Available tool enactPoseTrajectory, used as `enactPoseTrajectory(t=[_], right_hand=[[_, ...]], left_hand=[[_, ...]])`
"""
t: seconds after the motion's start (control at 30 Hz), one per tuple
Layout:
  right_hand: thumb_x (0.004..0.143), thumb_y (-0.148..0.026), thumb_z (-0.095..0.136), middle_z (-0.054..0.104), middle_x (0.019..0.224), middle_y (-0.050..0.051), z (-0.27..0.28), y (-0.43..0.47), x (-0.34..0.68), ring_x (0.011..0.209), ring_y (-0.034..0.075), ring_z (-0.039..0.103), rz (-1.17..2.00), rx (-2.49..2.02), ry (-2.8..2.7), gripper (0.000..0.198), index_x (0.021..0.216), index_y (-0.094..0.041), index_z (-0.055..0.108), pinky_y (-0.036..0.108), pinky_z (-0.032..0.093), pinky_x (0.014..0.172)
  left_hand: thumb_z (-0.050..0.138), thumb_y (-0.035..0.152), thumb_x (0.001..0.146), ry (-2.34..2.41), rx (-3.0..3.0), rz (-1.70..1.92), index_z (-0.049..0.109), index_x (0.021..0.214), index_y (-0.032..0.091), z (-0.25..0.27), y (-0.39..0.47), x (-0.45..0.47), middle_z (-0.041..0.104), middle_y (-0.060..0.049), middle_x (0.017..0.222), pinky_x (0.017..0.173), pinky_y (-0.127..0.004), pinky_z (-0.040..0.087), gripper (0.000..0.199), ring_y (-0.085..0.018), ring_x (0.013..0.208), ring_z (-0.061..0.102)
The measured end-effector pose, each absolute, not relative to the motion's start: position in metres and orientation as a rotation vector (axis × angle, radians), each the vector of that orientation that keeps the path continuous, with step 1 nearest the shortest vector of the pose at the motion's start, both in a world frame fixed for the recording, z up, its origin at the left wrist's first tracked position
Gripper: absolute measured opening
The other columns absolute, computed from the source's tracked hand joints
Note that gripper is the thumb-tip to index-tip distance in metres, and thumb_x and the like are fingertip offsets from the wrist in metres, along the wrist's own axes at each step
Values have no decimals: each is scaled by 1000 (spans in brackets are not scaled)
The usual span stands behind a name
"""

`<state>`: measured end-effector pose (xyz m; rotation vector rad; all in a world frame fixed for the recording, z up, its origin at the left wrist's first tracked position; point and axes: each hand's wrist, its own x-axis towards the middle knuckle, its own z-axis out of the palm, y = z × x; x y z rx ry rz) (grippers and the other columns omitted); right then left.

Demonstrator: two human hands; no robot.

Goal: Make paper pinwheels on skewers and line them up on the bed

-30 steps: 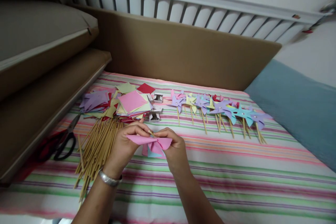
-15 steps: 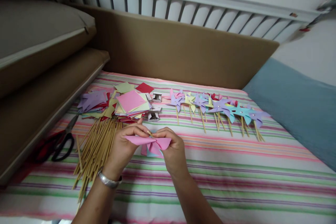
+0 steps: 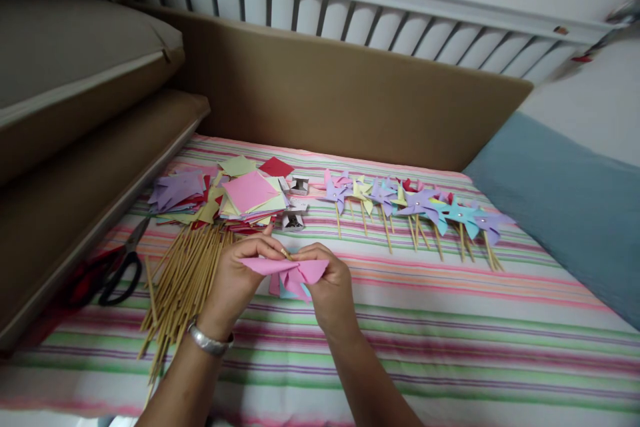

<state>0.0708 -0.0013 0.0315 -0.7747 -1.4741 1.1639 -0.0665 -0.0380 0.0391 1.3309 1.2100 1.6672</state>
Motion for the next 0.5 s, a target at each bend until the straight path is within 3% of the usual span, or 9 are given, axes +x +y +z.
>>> enactPoseTrajectory(t=[0.13,0.23,0.37,0.5], right_hand=[[65,-14,66,63,70,1,30,0,70,68,15,58,1193,-787,-1478,10,68,-22,70,27,46,65],[65,-15,68,64,74,0,29,3,69,69,15,59,1279,-813,-1468,9,70,-22,70,26,47,66],[61,-16,70,65,72,-1,34,5,67,67,14,59,1408,-853,-1376,8,68,-20,69,26,48,66],[53,-24,76,67,66,-2,37,2,64,63,16,60,1539,-899,-1268,17,67,-20,69,28,50,66]], left_hand=[[70,18,68,1205,1297,1655,67,61,20,39,-38,-68,68,-2,71,99,-40,36,8,-17,76,63],[71,19,66,1184,1175,1619,64,64,18,38,-37,-69,68,-4,76,87,-35,46,7,-18,79,63],[77,18,58,1206,997,1594,62,78,20,38,-34,-70,68,0,77,69,-26,50,25,-16,74,63],[79,23,53,1326,904,1592,62,86,23,34,-33,-72,69,1,80,63,-23,51,37,-17,72,63]])
